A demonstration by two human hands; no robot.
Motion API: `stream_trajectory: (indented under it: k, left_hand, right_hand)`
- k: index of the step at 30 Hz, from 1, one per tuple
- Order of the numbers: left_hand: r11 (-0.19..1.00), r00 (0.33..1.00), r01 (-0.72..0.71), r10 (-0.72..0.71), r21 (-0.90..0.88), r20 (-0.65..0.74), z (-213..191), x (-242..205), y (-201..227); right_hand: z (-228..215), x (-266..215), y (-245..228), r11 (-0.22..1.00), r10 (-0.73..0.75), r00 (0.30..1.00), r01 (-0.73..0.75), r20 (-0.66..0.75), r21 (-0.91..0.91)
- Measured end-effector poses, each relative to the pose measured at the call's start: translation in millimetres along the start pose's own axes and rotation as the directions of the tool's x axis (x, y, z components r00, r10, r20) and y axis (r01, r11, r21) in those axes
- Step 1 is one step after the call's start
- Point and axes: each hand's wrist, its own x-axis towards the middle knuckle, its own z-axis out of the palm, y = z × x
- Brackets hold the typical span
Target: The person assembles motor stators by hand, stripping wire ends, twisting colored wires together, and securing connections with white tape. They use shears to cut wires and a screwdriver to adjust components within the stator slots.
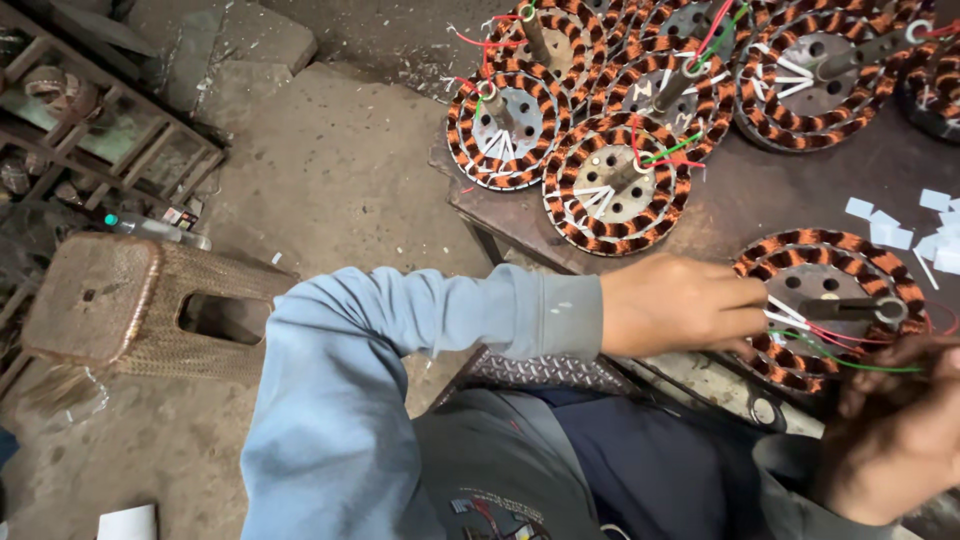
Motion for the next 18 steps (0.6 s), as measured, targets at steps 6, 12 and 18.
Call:
stream_trajectory:
  k: [6, 12, 18]
  left_hand:
    - [0.998, 0.989, -0.011, 0.002, 0.055, 0.15, -13.0, 1.5, 5.2]
    - [0.994, 0.975, -0.109, 0.111, -0.022, 0.194, -36.5, 3.5, 3.7]
    - [0.984, 0.971, -0.142, 0.117, 0.109, 0.208, -39.9, -1.6, 7.3]
  right_hand:
    - [9.6, -0.1, -7.5, 0.997, -0.078, 0.997, 0.078, 0.015, 0.003]
    - [13.9, 2.3, -9.9, 0.988, -0.145, 0.989, 0.144, -0.015, -0.055]
    - [15.9, 1.5, -17.2, 0.981, -0.173, 0.981, 0.179, 0.083, -0.069]
